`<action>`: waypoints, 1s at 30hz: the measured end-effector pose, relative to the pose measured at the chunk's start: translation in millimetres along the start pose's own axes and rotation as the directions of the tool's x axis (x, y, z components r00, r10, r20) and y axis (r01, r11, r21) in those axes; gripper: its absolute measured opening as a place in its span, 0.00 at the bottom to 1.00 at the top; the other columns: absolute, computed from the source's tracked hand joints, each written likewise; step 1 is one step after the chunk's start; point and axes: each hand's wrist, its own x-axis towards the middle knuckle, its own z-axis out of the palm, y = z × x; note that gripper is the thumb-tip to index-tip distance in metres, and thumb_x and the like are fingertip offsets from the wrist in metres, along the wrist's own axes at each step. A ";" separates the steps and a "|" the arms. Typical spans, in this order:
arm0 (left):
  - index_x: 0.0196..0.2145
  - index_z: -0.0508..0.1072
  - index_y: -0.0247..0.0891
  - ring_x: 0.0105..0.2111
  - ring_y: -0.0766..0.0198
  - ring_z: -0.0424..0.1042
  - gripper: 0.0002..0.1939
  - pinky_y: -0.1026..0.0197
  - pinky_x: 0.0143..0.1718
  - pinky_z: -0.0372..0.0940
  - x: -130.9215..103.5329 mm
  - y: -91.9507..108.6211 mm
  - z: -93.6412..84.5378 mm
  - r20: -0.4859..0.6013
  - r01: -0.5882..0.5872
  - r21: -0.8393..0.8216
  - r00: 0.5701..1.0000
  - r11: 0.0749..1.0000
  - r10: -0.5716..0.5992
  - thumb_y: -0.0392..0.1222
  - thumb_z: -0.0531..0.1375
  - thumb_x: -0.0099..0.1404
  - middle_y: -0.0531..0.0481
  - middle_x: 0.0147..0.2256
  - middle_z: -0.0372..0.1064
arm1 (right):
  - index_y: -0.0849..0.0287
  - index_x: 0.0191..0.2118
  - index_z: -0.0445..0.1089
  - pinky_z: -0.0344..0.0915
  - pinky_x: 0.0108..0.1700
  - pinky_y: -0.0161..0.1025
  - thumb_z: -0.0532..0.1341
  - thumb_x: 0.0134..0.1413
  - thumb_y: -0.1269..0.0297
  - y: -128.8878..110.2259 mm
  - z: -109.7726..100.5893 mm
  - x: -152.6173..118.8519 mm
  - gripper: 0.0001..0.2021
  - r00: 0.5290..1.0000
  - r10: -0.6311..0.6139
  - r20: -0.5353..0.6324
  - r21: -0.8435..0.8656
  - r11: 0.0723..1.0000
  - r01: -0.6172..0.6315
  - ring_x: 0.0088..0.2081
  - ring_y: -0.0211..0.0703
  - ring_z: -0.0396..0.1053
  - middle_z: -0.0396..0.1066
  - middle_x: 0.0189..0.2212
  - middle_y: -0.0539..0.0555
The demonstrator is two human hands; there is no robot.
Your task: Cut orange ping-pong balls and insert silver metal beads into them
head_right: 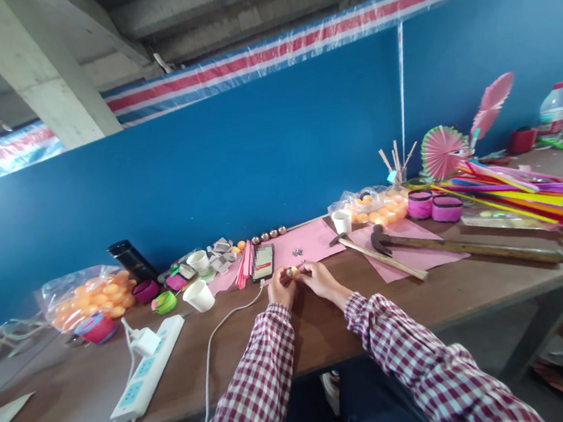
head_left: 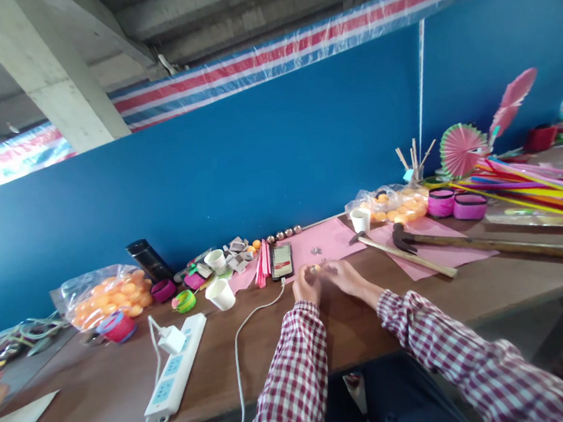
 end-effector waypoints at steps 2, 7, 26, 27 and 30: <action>0.34 0.69 0.36 0.31 0.64 0.71 0.17 0.63 0.34 0.66 -0.4 0.6 -0.2 0.000 0.002 -0.005 1.000 1.000 -0.002 0.28 0.60 0.43 0.48 0.32 0.72 | 0.64 0.31 0.71 0.61 0.33 0.35 0.57 0.46 0.53 0.6 -0.1 0.0 0.17 1.000 0.001 0.003 -0.002 1.000 -0.001 0.29 0.41 0.67 0.72 0.27 0.54; 0.35 0.69 0.37 0.31 0.65 0.72 0.17 0.63 0.34 0.67 -1.3 1.2 -0.5 0.005 0.004 -0.004 1.000 1.000 -0.004 0.28 0.60 0.44 0.48 0.33 0.72 | 0.64 0.32 0.71 0.61 0.33 0.35 0.56 0.46 0.52 2.3 -0.5 0.0 0.18 1.000 -0.006 0.012 -0.009 1.000 0.006 0.30 0.41 0.67 0.72 0.28 0.54; 0.33 0.68 0.36 0.30 0.66 0.70 0.14 0.63 0.35 0.66 0.0 0.4 -2.4 -0.004 -0.031 0.018 0.999 0.999 0.032 0.32 0.62 0.45 0.48 0.33 0.70 | 0.62 0.31 0.70 0.62 0.37 0.36 0.55 0.48 0.58 -3.1 -1.1 -0.3 0.13 0.998 -0.050 -0.028 -0.033 0.998 0.050 0.33 0.42 0.68 0.72 0.30 0.54; 0.33 0.68 0.36 0.30 0.66 0.70 0.14 0.63 0.34 0.66 0.3 0.0 -2.4 -0.005 -0.036 0.014 0.999 0.999 0.036 0.33 0.62 0.45 0.48 0.33 0.69 | 0.62 0.31 0.70 0.62 0.37 0.36 0.55 0.48 0.58 -3.1 -1.1 -0.3 0.13 0.998 -0.052 -0.024 -0.026 0.998 0.051 0.33 0.42 0.68 0.72 0.30 0.54; 0.34 0.68 0.36 0.30 0.66 0.70 0.14 0.63 0.34 0.66 0.6 -1.2 -2.5 0.012 -0.031 -0.014 0.999 0.999 0.031 0.32 0.61 0.46 0.49 0.32 0.70 | 0.62 0.32 0.70 0.62 0.38 0.37 0.55 0.48 0.59 -2.5 -0.9 0.2 0.12 0.999 -0.046 -0.019 -0.009 0.999 0.046 0.34 0.42 0.68 0.72 0.31 0.55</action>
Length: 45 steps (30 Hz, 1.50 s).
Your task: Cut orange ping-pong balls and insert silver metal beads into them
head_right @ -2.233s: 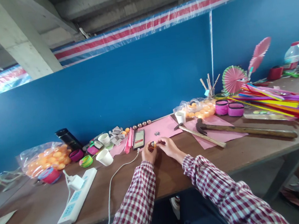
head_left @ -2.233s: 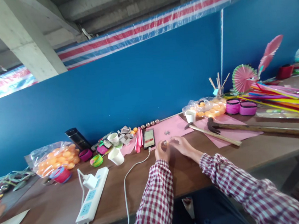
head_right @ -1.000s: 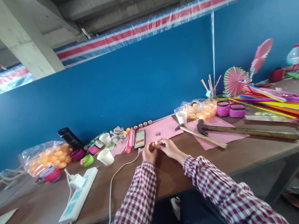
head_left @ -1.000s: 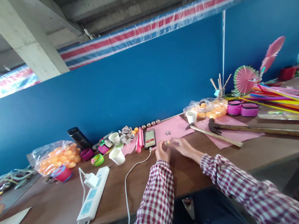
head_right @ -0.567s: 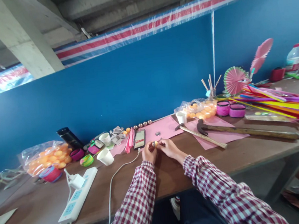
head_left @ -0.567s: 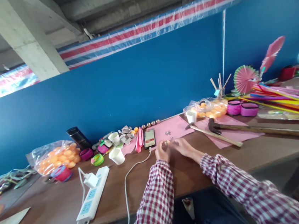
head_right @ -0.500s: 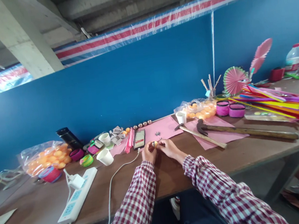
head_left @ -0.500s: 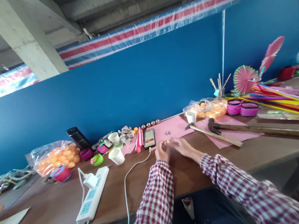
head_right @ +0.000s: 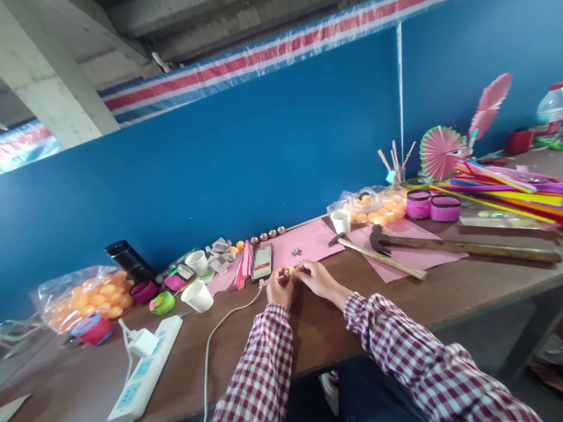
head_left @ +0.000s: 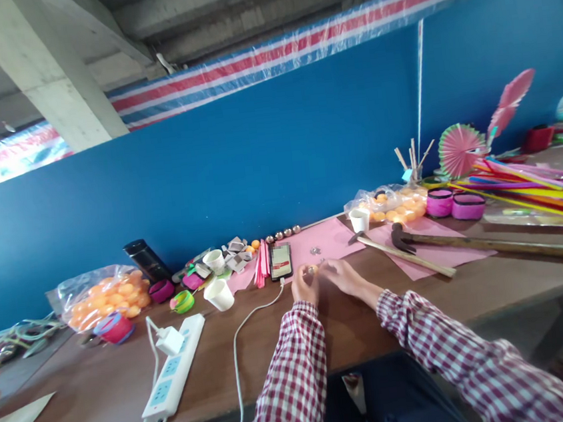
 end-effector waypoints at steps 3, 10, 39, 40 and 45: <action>0.37 0.69 0.36 0.32 0.65 0.71 0.17 0.62 0.36 0.66 0.2 -1.7 -0.6 0.036 0.019 -0.024 0.999 1.000 -0.018 0.31 0.61 0.46 0.48 0.35 0.70 | 0.62 0.32 0.70 0.62 0.38 0.37 0.55 0.49 0.60 1.5 0.1 0.6 0.12 1.000 0.007 -0.003 0.001 1.000 -0.007 0.34 0.42 0.68 0.72 0.32 0.55; 0.40 0.69 0.36 0.37 0.61 0.70 0.22 0.59 0.39 0.66 0.4 -2.3 -2.7 0.039 0.014 -0.004 0.999 1.000 -0.014 0.31 0.61 0.45 0.44 0.40 0.68 | 0.62 0.34 0.70 0.62 0.37 0.37 0.55 0.48 0.60 1.1 0.0 0.1 0.12 1.000 0.006 0.010 -0.001 1.000 -0.006 0.33 0.42 0.68 0.72 0.31 0.55; 0.34 0.68 0.35 0.35 0.63 0.71 0.17 0.62 0.37 0.67 -3.8 11.0 -1.5 0.065 0.067 -0.114 0.996 0.991 -0.060 0.26 0.58 0.44 0.46 0.34 0.71 | 0.63 0.33 0.71 0.62 0.36 0.36 0.55 0.48 0.58 -1.2 0.1 -0.3 0.13 0.999 0.035 0.009 -0.010 0.999 -0.035 0.32 0.42 0.68 0.72 0.30 0.54; 0.35 0.68 0.35 0.34 0.64 0.71 0.17 0.62 0.37 0.67 -3.8 10.8 -1.7 0.064 0.059 -0.110 0.997 0.992 -0.052 0.26 0.58 0.44 0.46 0.34 0.71 | 0.63 0.33 0.71 0.62 0.36 0.36 0.55 0.48 0.58 -1.6 0.0 -0.5 0.13 0.999 0.035 0.011 -0.009 0.999 -0.035 0.32 0.42 0.68 0.72 0.30 0.54; 0.36 0.68 0.36 0.34 0.64 0.71 0.18 0.61 0.38 0.67 -3.3 8.5 -2.6 0.062 0.030 -0.089 0.998 0.996 -0.025 0.26 0.58 0.45 0.47 0.34 0.71 | 0.63 0.32 0.71 0.62 0.35 0.36 0.56 0.47 0.59 -1.3 0.2 -1.0 0.12 1.000 0.030 0.008 -0.028 0.999 -0.030 0.31 0.41 0.67 0.72 0.29 0.54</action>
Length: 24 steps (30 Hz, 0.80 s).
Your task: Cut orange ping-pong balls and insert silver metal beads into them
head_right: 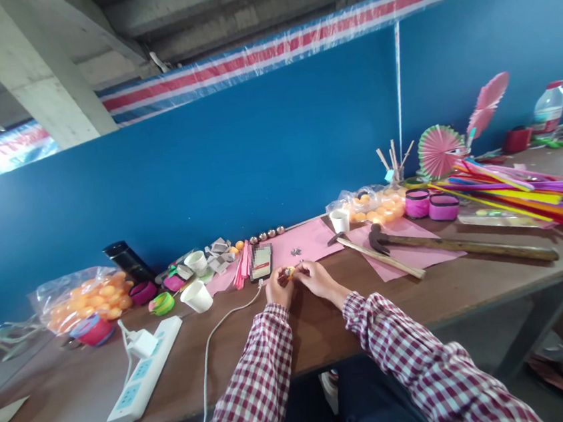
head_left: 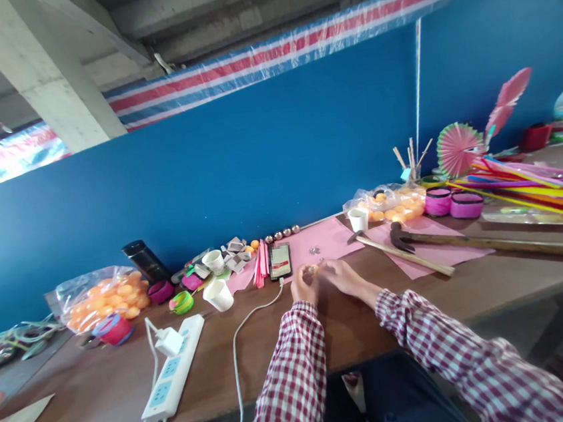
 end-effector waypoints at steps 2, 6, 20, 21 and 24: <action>0.36 0.68 0.36 0.35 0.64 0.71 0.18 0.61 0.38 0.67 0.4 -0.8 -0.1 -0.004 0.002 0.012 1.000 1.000 -0.002 0.26 0.58 0.45 0.47 0.35 0.71 | 0.63 0.32 0.71 0.62 0.35 0.36 0.56 0.47 0.59 1.3 0.4 0.1 0.12 1.000 -0.005 0.002 -0.006 1.000 0.005 0.31 0.41 0.67 0.72 0.29 0.54; 0.35 0.68 0.35 0.35 0.63 0.71 0.17 0.61 0.39 0.67 0.7 -2.3 0.0 0.005 -0.007 0.016 1.000 1.000 0.007 0.27 0.58 0.45 0.46 0.35 0.70 | 0.63 0.32 0.71 0.62 0.35 0.36 0.56 0.47 0.59 4.6 0.9 0.8 0.13 1.000 -0.006 0.000 -0.006 1.000 0.006 0.32 0.42 0.67 0.72 0.29 0.54; 0.36 0.68 0.37 0.37 0.61 0.71 0.17 0.60 0.38 0.67 3.1 -9.2 -0.2 0.007 -0.010 0.046 1.000 0.999 0.009 0.30 0.61 0.46 0.45 0.36 0.71 | 0.63 0.32 0.70 0.62 0.35 0.36 0.55 0.48 0.57 5.4 0.5 1.1 0.14 1.000 0.009 0.006 -0.019 1.000 -0.009 0.32 0.41 0.67 0.72 0.30 0.54; 0.36 0.68 0.37 0.37 0.61 0.71 0.17 0.60 0.38 0.67 3.3 -9.8 -0.1 0.005 -0.012 0.044 1.000 0.999 0.012 0.30 0.61 0.46 0.45 0.36 0.71 | 0.63 0.33 0.70 0.62 0.35 0.36 0.55 0.48 0.57 5.5 0.5 1.2 0.14 1.000 0.010 0.008 -0.015 1.000 -0.010 0.31 0.41 0.67 0.72 0.30 0.55; 0.37 0.68 0.36 0.37 0.61 0.71 0.18 0.61 0.38 0.67 3.7 -11.0 0.2 -0.001 -0.003 0.029 1.000 1.000 0.003 0.29 0.60 0.46 0.46 0.36 0.71 | 0.63 0.33 0.70 0.62 0.35 0.36 0.55 0.48 0.57 5.2 0.3 1.2 0.15 1.000 0.004 0.006 -0.012 1.000 -0.004 0.31 0.41 0.67 0.72 0.29 0.55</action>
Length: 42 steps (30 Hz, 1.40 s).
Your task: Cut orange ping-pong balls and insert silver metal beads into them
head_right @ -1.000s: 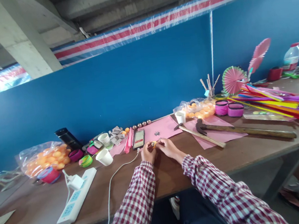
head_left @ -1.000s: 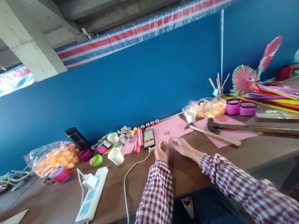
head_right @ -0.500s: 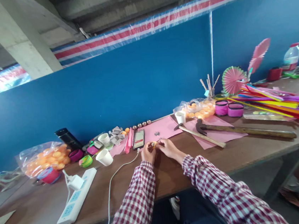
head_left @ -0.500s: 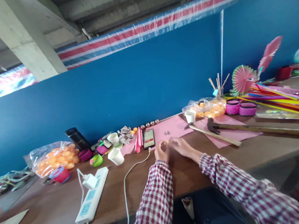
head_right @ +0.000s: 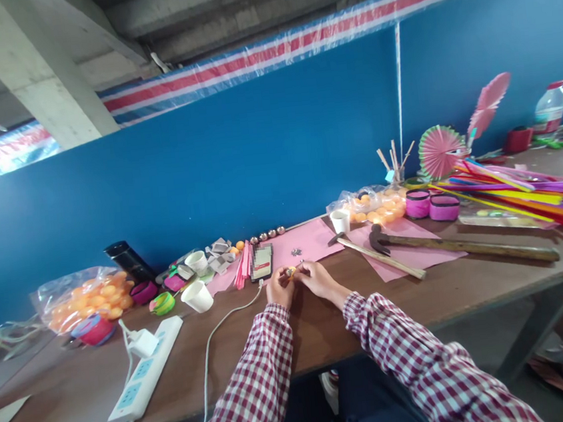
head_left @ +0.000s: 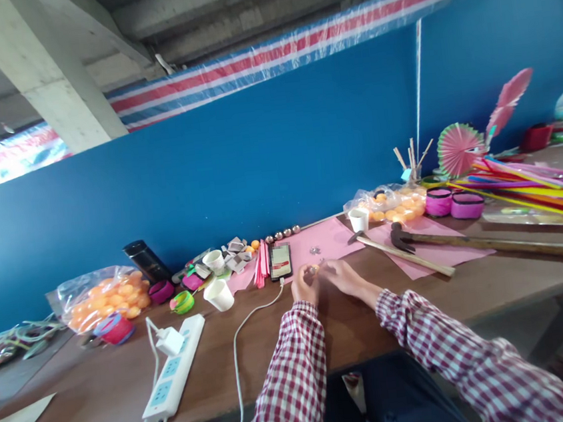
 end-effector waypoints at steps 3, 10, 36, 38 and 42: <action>0.36 0.68 0.36 0.37 0.61 0.71 0.17 0.61 0.37 0.67 -0.1 0.9 0.0 0.010 0.008 -0.008 1.000 1.000 -0.008 0.29 0.60 0.45 0.45 0.36 0.70 | 0.64 0.32 0.70 0.62 0.35 0.36 0.55 0.48 0.56 -0.8 -0.3 -0.2 0.15 1.000 -0.001 -0.003 -0.008 1.000 0.001 0.31 0.41 0.67 0.72 0.29 0.55; 0.36 0.68 0.35 0.37 0.61 0.71 0.17 0.61 0.37 0.67 -1.1 3.3 0.3 0.016 0.024 -0.046 1.000 0.999 -0.024 0.28 0.60 0.45 0.44 0.36 0.70 | 0.64 0.32 0.70 0.62 0.33 0.35 0.55 0.48 0.56 -1.6 0.0 -0.4 0.15 1.000 -0.008 0.017 -0.012 1.000 0.008 0.31 0.41 0.67 0.71 0.28 0.54; 0.35 0.69 0.36 0.35 0.63 0.72 0.17 0.61 0.37 0.67 -1.3 3.9 1.0 0.005 0.042 -0.048 0.999 0.998 -0.042 0.28 0.60 0.45 0.46 0.35 0.71 | 0.63 0.31 0.70 0.62 0.36 0.35 0.55 0.49 0.55 1.7 -0.4 0.6 0.16 0.999 -0.031 0.021 -0.061 0.998 0.032 0.32 0.42 0.68 0.72 0.30 0.55; 0.35 0.69 0.36 0.35 0.63 0.72 0.17 0.61 0.37 0.67 -1.4 4.2 0.9 -0.001 0.036 -0.052 0.999 0.998 -0.036 0.27 0.59 0.44 0.47 0.34 0.72 | 0.63 0.31 0.70 0.62 0.35 0.36 0.55 0.49 0.55 2.0 -0.3 0.6 0.15 0.999 -0.031 0.020 -0.059 0.998 0.032 0.32 0.42 0.68 0.72 0.30 0.56; 0.34 0.70 0.36 0.35 0.63 0.71 0.16 0.62 0.37 0.67 -1.4 5.7 -0.1 0.006 0.021 -0.035 1.000 0.999 -0.021 0.26 0.59 0.44 0.48 0.32 0.71 | 0.64 0.31 0.71 0.62 0.36 0.36 0.56 0.48 0.56 1.7 -0.6 0.1 0.15 1.000 -0.008 0.025 -0.051 0.999 0.009 0.32 0.43 0.68 0.72 0.30 0.56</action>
